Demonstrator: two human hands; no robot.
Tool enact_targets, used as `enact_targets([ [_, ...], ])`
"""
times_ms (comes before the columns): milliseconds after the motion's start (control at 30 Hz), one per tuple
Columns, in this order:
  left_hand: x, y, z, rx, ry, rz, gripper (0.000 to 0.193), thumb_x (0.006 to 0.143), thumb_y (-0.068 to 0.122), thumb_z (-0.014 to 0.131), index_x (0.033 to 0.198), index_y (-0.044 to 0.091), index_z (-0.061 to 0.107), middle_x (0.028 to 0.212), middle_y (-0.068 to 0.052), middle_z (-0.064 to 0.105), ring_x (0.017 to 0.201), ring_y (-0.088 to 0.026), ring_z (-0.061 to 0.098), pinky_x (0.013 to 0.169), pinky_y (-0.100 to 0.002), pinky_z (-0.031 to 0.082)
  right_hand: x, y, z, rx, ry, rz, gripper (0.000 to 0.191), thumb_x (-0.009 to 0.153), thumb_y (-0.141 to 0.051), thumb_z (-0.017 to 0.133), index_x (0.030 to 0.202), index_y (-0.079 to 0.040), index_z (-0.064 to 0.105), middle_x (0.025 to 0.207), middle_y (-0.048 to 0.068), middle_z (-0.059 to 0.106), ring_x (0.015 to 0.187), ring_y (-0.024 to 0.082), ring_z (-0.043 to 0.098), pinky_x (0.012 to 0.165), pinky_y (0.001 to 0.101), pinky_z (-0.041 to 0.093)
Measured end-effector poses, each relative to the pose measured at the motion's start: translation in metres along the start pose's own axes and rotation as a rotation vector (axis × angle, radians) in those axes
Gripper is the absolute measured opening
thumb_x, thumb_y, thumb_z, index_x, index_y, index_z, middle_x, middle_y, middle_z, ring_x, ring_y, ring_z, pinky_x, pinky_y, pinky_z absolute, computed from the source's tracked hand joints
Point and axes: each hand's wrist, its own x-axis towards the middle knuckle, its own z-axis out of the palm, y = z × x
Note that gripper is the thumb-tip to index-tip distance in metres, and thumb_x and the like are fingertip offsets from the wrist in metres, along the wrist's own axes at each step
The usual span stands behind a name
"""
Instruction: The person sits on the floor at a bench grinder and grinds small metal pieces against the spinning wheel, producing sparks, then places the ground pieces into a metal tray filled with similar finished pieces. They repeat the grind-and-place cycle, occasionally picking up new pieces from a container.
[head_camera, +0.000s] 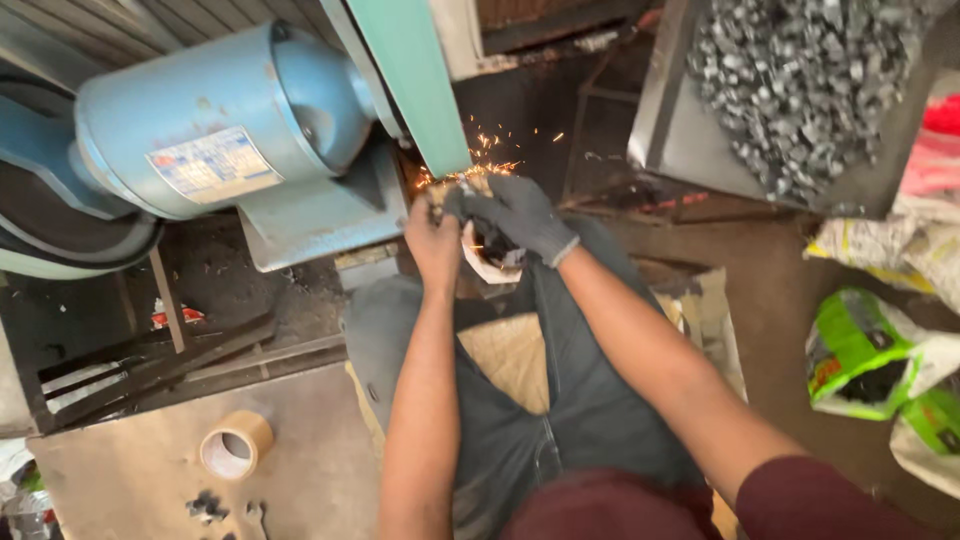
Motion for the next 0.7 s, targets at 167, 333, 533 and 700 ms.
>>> enact_targets([
  [167, -0.008, 0.014, -0.007, -0.120, -0.109, -0.052, 0.023, 0.088, -0.001, 0.056, 0.109, -0.004, 0.066, 0.085, -0.006, 0.070, 0.071, -0.008, 0.060, 0.062, -0.026, 0.048, -0.016, -0.005, -0.008, 0.119, 0.237, -0.344, 0.034, 0.092, -0.028, 0.076, 0.119, -0.006, 0.072, 0.108, 0.011, 0.075, 0.096, 0.025, 0.072, 0.085, 0.0331, 0.055],
  [333, -0.006, 0.003, -0.005, -0.203, -0.215, -0.360, 0.021, 0.100, 0.011, 0.063, 0.110, -0.004, 0.074, 0.085, -0.010, 0.073, 0.071, -0.016, 0.064, 0.061, -0.030, 0.048, -0.030, -0.006, -0.014, 0.281, 0.194, -0.020, 0.038, 0.086, -0.028, 0.080, 0.116, -0.006, 0.071, 0.100, 0.009, 0.074, 0.083, 0.017, 0.067, 0.075, 0.0301, 0.053],
  [533, -0.011, -0.019, 0.015, -0.921, -0.297, -0.501, 0.047, 0.098, 0.033, 0.057, 0.132, 0.002, 0.060, 0.135, -0.016, 0.064, 0.130, -0.031, 0.059, 0.110, -0.044, 0.047, 0.014, 0.015, -0.004, 0.795, 0.153, 0.116, 0.031, 0.095, -0.027, 0.071, 0.115, -0.004, 0.069, 0.099, 0.001, 0.073, 0.084, 0.005, 0.067, 0.072, 0.0221, 0.054],
  [700, -0.014, -0.005, 0.016, -1.285, -0.469, -0.460, 0.047, 0.100, 0.036, 0.053, 0.133, 0.004, 0.054, 0.157, -0.016, 0.049, 0.153, -0.034, 0.035, 0.127, -0.056, 0.026, 0.035, 0.016, -0.002, 0.829, 0.124, 0.306, 0.030, 0.101, -0.026, 0.072, 0.108, 0.003, 0.070, 0.090, 0.006, 0.068, 0.073, 0.010, 0.060, 0.059, 0.0255, 0.047],
])
